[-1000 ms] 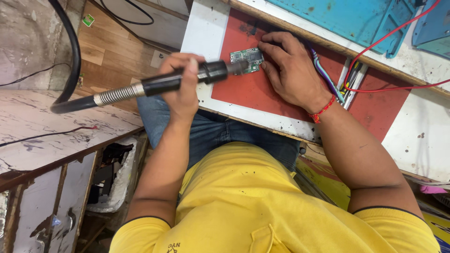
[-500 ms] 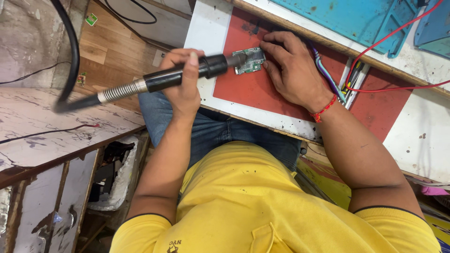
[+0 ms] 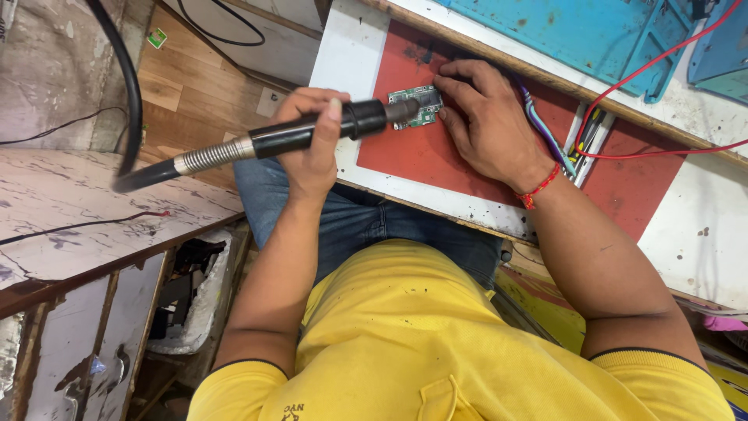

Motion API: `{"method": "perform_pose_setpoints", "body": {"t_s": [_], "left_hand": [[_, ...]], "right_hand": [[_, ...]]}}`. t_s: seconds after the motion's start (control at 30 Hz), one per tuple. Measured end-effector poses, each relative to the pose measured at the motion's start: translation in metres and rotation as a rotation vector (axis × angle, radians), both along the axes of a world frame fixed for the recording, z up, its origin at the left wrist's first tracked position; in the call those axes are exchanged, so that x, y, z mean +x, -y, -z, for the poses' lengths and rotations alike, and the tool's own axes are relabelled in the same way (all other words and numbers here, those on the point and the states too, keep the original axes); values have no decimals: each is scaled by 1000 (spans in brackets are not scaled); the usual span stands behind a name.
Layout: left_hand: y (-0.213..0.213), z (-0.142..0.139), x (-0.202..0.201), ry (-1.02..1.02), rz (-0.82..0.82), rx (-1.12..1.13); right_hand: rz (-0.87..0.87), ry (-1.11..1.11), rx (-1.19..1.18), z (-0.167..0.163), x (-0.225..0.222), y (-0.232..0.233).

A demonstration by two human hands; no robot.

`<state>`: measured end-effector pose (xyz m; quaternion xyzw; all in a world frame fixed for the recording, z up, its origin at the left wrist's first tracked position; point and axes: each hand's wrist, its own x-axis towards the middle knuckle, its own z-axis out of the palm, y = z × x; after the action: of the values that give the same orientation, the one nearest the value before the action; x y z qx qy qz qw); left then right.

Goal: The person scrapes a small circuit board with a metal tool, then uses a hot air gun to apply heat to the board. The person holds the board steady with one hand while operating the tools with the other.

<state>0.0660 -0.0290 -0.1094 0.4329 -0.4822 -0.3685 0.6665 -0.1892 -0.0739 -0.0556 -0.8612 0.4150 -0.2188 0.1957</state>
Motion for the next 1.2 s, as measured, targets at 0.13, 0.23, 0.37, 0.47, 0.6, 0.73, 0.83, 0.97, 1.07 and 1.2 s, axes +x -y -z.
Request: {"method": "perform_pose_setpoints", "body": {"t_s": [0.13, 0.23, 0.37, 0.47, 0.6, 0.73, 0.83, 0.97, 1.07, 1.2], "left_hand": [[3, 2, -2, -53, -17, -46], [3, 5, -4, -118, -61, 9], [4, 8, -3, -70, -44, -3], [4, 10, -2, -51, -37, -8], [0, 9, 0, -34, 35, -36], [2, 5, 1, 23, 20, -42], [2, 3, -1, -4, -31, -70], [2, 3, -1, -39, 44, -38], [0, 5, -1, -44, 15, -21], [1, 7, 0, -6, 9, -64]], "right_hand": [[4, -17, -18, 0, 1, 1], [3, -14, -14, 0, 1, 0], [0, -13, -13, -1, 0, 1], [-1, -9, -21, 0, 2, 2], [-2, 2, -7, -1, 2, 2], [3, 12, -11, -2, 2, 1], [22, 29, 22, -1, 3, 2], [43, 27, 23, 0, 3, 1], [22, 28, 20, -1, 2, 0], [12, 18, 3, -2, 2, 0]]}}
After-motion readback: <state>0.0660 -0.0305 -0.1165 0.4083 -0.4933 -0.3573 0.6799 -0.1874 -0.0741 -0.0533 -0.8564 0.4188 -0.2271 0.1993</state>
